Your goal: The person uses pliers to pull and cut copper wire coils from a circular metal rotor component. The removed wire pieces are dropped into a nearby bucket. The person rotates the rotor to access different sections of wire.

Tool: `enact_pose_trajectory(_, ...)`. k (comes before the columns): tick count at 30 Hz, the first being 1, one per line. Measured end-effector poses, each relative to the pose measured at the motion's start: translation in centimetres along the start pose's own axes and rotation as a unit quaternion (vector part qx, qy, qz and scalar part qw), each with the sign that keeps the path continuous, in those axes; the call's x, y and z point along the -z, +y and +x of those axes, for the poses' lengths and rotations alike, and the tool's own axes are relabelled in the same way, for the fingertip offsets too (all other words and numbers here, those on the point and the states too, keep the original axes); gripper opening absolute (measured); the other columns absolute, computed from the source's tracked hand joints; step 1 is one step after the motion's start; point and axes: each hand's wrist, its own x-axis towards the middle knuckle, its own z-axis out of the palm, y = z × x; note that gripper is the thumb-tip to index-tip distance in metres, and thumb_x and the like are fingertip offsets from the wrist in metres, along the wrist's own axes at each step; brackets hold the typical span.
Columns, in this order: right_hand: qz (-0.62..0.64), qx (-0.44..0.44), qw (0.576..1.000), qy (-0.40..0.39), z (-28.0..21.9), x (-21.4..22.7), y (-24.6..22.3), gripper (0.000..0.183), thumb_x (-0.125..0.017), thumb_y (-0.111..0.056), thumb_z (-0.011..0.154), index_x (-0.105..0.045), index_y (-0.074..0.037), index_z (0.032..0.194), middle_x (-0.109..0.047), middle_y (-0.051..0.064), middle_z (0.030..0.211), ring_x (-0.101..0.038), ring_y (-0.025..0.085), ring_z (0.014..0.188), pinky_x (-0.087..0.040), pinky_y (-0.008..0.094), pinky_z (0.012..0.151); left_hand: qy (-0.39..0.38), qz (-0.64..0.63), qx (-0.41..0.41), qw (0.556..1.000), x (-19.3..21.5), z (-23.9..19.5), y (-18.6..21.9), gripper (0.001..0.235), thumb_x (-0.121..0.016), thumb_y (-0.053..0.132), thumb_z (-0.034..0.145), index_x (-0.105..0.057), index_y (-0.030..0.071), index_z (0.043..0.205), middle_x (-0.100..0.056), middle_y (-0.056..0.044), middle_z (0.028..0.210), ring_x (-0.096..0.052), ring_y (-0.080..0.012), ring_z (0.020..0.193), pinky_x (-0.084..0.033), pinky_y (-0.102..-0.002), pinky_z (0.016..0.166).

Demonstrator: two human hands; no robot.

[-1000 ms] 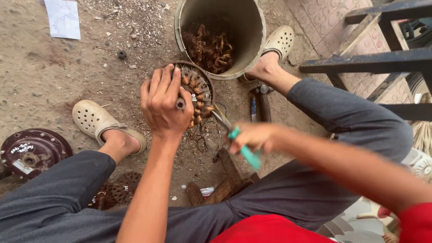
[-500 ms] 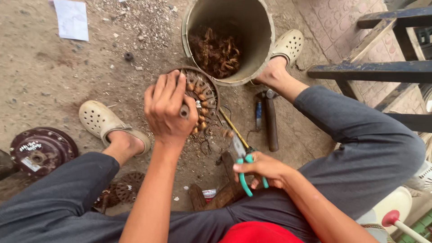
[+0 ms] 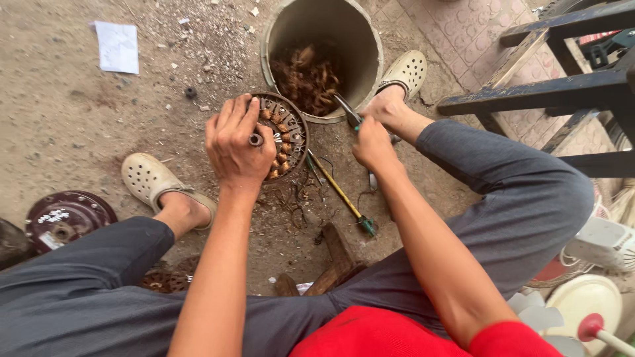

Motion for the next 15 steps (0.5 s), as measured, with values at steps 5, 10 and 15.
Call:
enact_pose_trajectory(5,0.575,-0.298,0.7,-0.3,-6.6,0.8,1.7,0.043,-0.068,-0.021,0.089,-0.067,0.004,0.123,-0.072,0.012,0.085,-0.07,0.02,0.062,-0.042,0.028,0.046,0.016,0.004,-0.008,1.0,-0.6,-0.5,-0.6,0.035,-0.062,0.006,0.089,-0.076,0.0,0.121,-0.073,-0.017,0.129,-0.066,-0.0345,0.124,-0.047,-0.049,0.106)
enact_pose_trajectory(10,0.64,-0.154,0.719,-0.224,-12.2,10.3,-4.2,0.067,-0.079,-0.011,0.071,-0.049,-0.006,0.132,-0.064,0.007,0.1,-0.069,0.021,0.086,-0.058,0.036,0.072,0.032,-0.023,-0.02,0.999,-1.2,-0.5,-1.4,0.03,-0.062,0.018,0.099,-0.076,0.0,0.118,-0.073,-0.019,0.127,-0.069,-0.0369,0.122,-0.05,-0.049,0.106)
enact_pose_trajectory(15,0.2,0.074,0.954,0.209,-14.4,10.7,-11.9,0.055,-0.078,-0.015,0.082,-0.048,-0.008,0.128,-0.058,0.01,0.089,-0.058,0.027,0.077,-0.049,0.043,0.072,0.033,-0.056,-0.021,0.998,-1.2,-0.7,-1.7,0.051,-0.055,0.043,0.106,-0.076,-0.002,0.113,-0.073,-0.022,0.124,-0.07,-0.0395,0.119,-0.051,-0.051,0.099)
